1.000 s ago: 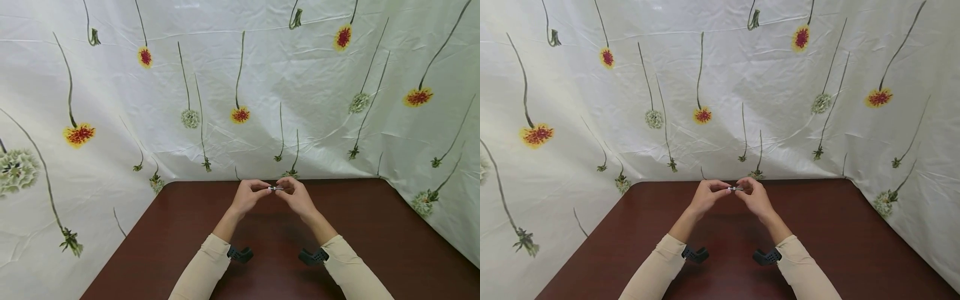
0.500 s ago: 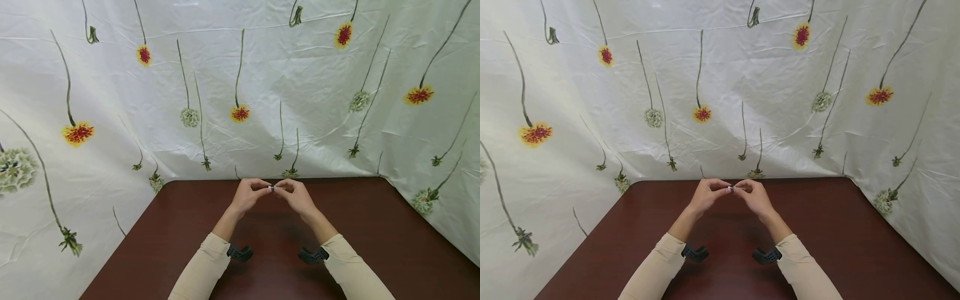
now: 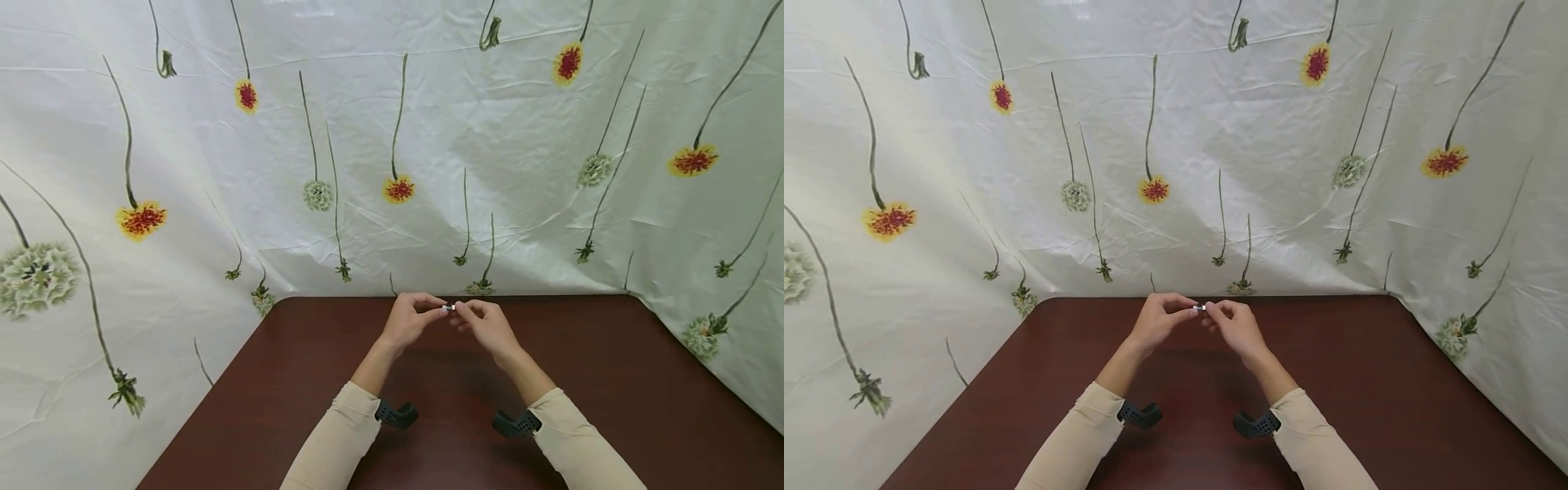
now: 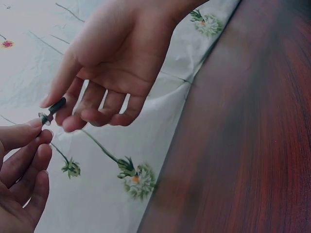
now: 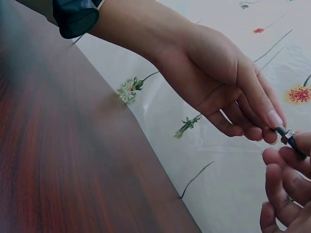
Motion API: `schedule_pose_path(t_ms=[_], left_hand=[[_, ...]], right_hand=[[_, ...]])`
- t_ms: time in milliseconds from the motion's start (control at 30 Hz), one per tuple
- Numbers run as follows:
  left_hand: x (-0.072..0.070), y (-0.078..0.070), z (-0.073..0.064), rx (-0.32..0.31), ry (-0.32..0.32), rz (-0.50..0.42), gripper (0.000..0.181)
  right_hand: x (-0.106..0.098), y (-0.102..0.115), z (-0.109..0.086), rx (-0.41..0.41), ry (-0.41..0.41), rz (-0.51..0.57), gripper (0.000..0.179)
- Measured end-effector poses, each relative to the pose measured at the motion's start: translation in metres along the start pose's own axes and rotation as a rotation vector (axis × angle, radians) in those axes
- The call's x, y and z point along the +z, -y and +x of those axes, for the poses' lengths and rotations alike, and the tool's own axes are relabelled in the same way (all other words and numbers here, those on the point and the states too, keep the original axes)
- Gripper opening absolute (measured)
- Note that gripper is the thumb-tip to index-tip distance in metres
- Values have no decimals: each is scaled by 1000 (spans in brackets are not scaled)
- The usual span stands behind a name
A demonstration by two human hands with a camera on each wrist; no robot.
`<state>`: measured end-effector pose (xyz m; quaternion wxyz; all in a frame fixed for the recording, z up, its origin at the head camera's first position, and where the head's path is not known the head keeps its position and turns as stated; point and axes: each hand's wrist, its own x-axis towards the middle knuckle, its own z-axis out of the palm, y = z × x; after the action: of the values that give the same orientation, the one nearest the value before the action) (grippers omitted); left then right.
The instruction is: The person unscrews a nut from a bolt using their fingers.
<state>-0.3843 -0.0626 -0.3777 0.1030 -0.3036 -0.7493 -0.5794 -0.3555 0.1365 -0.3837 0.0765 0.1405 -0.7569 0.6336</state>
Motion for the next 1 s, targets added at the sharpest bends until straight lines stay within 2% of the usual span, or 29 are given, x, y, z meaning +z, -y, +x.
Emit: schedule_pose_path(t_ms=[233,433,533,733,900,1000], left_hand=[[1,2,0,11,12,-14,20],[-1,3,-1,-1,-5,-12,15],[-2,3,-1,-8,-2,-8,16],[-1,2,1,-11,2,-5,16],[-1,3,1,0,-8,-12,15],[0,3,1,-4,-9,-10,14]], right_hand=[[-3,1,-5,-59,-26,-17,18],[-1,-1,-3,-74,25,-8,31],[1,-1,-2,-61,23,-7,36],[4,1,0,-24,-45,1,29],[2,1,-1,-75,-46,-10,16],[1,1,-1,-92,-42,-19,24]])
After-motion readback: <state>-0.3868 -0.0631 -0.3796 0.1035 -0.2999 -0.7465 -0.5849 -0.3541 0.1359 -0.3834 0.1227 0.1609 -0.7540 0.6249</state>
